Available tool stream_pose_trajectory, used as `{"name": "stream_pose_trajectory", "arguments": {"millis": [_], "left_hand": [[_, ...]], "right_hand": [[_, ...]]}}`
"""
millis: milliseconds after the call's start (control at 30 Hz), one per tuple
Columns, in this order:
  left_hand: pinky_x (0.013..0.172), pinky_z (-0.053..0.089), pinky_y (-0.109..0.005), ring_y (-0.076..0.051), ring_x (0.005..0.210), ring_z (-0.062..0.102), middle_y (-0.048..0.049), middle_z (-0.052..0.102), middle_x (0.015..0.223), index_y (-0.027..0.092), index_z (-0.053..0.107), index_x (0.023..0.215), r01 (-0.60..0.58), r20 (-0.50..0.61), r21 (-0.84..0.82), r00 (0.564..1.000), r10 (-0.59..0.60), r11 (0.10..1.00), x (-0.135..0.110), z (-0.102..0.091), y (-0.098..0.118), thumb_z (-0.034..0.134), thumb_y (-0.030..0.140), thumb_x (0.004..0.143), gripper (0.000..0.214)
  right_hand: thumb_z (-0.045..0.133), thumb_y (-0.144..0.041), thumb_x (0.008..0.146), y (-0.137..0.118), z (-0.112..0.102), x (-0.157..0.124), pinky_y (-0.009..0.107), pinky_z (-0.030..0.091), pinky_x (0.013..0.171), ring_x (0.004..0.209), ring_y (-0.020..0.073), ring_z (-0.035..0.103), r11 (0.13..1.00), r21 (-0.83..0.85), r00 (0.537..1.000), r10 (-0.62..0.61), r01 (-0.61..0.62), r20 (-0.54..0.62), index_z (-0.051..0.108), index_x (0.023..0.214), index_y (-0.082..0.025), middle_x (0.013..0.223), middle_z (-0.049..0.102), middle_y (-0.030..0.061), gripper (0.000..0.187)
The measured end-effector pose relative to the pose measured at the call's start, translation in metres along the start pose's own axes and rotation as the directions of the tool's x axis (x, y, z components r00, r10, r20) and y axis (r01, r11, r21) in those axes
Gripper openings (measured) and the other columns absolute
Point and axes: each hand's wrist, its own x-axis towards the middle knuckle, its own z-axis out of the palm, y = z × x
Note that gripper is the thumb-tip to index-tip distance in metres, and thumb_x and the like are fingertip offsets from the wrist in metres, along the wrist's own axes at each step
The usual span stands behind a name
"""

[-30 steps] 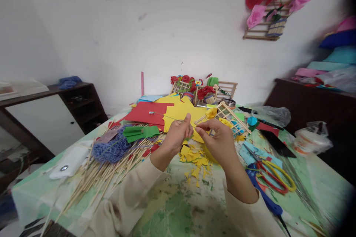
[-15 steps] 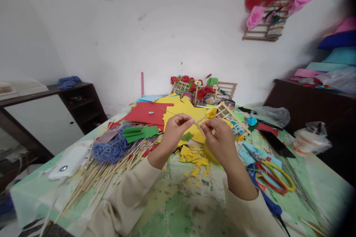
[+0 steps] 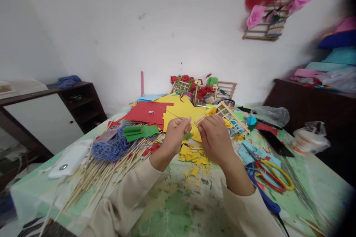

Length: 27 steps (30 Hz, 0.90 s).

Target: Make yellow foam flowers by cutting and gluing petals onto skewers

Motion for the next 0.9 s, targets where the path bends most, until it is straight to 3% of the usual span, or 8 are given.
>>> {"name": "stream_pose_trajectory", "arguments": {"millis": [100, 167, 233, 300, 367, 433, 767, 900], "left_hand": [[0.052, 0.03, -0.026, -0.008, 0.044, 0.033, 0.0036, 0.029, 0.04, 0.018, 0.03, 0.04, 0.013, 0.102, 0.072, 0.995, -0.021, 0.997, -0.003, -0.001, 0.007, 0.053, 0.045, 0.08, 0.053], [0.052, 0.031, -0.027, -0.01, 0.045, 0.037, 0.0008, 0.037, 0.041, 0.018, 0.038, 0.04, -0.029, 0.253, 0.274, 0.966, -0.043, 0.961, -0.007, -0.003, 0.012, 0.043, 0.049, 0.085, 0.055], [0.055, 0.034, -0.028, -0.012, 0.05, 0.045, -0.0023, 0.049, 0.048, 0.017, 0.052, 0.048, -0.18, 0.338, 0.519, 0.941, -0.007, 0.836, -0.012, -0.004, 0.017, 0.039, 0.049, 0.088, 0.052], [0.067, 0.039, -0.03, -0.017, 0.069, 0.055, -0.0058, 0.063, 0.069, 0.018, 0.063, 0.068, -0.368, 0.339, 0.679, 0.925, 0.173, 0.635, -0.015, -0.003, 0.019, 0.047, 0.044, 0.085, 0.036], [0.083, 0.039, -0.034, -0.022, 0.092, 0.057, -0.0085, 0.067, 0.094, 0.019, 0.066, 0.092, -0.475, 0.363, 0.75, 0.877, 0.315, 0.459, -0.015, -0.002, 0.017, 0.054, 0.038, 0.083, 0.023], [0.086, 0.039, -0.036, -0.023, 0.097, 0.057, -0.0088, 0.067, 0.101, 0.02, 0.065, 0.1, -0.51, 0.411, 0.77, 0.856, 0.314, 0.383, -0.013, -0.002, 0.013, 0.052, 0.032, 0.085, 0.023], [0.071, 0.046, -0.027, -0.018, 0.076, 0.065, -0.0052, 0.072, 0.082, 0.022, 0.071, 0.085, -0.424, 0.246, 0.689, 0.9, 0.361, 0.587, -0.011, -0.008, 0.006, 0.055, 0.026, 0.084, 0.017], [0.071, 0.048, -0.027, -0.017, 0.075, 0.066, -0.0048, 0.073, 0.08, 0.021, 0.072, 0.084, -0.425, 0.203, 0.675, 0.893, 0.403, 0.603, -0.014, -0.006, 0.007, 0.057, 0.027, 0.082, 0.016]], "right_hand": [[0.034, -0.021, 0.089, 0.002, 0.003, -0.001, 0.032, 0.033, 0.067, 0.069, 0.018, 0.042, 0.986, 0.139, 0.992, 0.105, -0.095, -0.068, 0.043, 0.068, -0.021, 0.067, 0.046, 0.0022, 0.022], [0.034, -0.023, 0.089, 0.007, 0.006, -0.002, 0.029, 0.032, 0.061, 0.065, 0.0164, 0.042, 0.933, 0.272, 0.961, 0.266, -0.237, -0.074, 0.039, 0.065, -0.022, 0.064, 0.043, -0.0001, 0.024], [0.036, -0.025, 0.087, 0.014, 0.007, -0.004, 0.028, 0.03, 0.058, 0.061, 0.0152, 0.041, 0.861, 0.358, 0.922, 0.388, -0.362, 0.0, 0.036, 0.062, -0.022, 0.061, 0.042, -0.0017, 0.025], [0.038, -0.027, 0.084, 0.021, 0.007, -0.004, 0.027, 0.03, 0.057, 0.059, 0.0146, 0.041, 0.812, 0.403, 0.903, 0.415, -0.421, 0.108, 0.036, 0.06, -0.022, 0.059, 0.042, -0.0023, 0.025], [0.039, -0.028, 0.082, 0.025, 0.006, -0.005, 0.027, 0.03, 0.057, 0.06, 0.0142, 0.042, 0.777, 0.455, 0.9, 0.387, -0.436, 0.201, 0.038, 0.059, -0.021, 0.06, 0.043, -0.0023, 0.024], [0.04, -0.03, 0.081, 0.025, 0.004, -0.004, 0.027, 0.03, 0.057, 0.06, 0.0138, 0.042, 0.737, 0.514, 0.898, 0.361, -0.439, 0.25, 0.042, 0.06, -0.02, 0.06, 0.044, -0.0024, 0.023], [0.045, -0.042, 0.085, 0.022, 0.004, -0.005, 0.028, 0.041, 0.066, 0.064, 0.0143, 0.052, 0.495, 0.775, 0.887, 0.428, -0.392, 0.175, 0.061, 0.066, -0.018, 0.062, 0.054, 0.0001, 0.034], [0.044, -0.05, 0.084, 0.031, 0.011, -0.007, 0.028, 0.04, 0.06, 0.06, 0.0155, 0.053, 0.557, 0.664, 0.836, 0.513, -0.498, 0.196, 0.064, 0.063, -0.017, 0.058, 0.056, 0.0022, 0.044]]}}
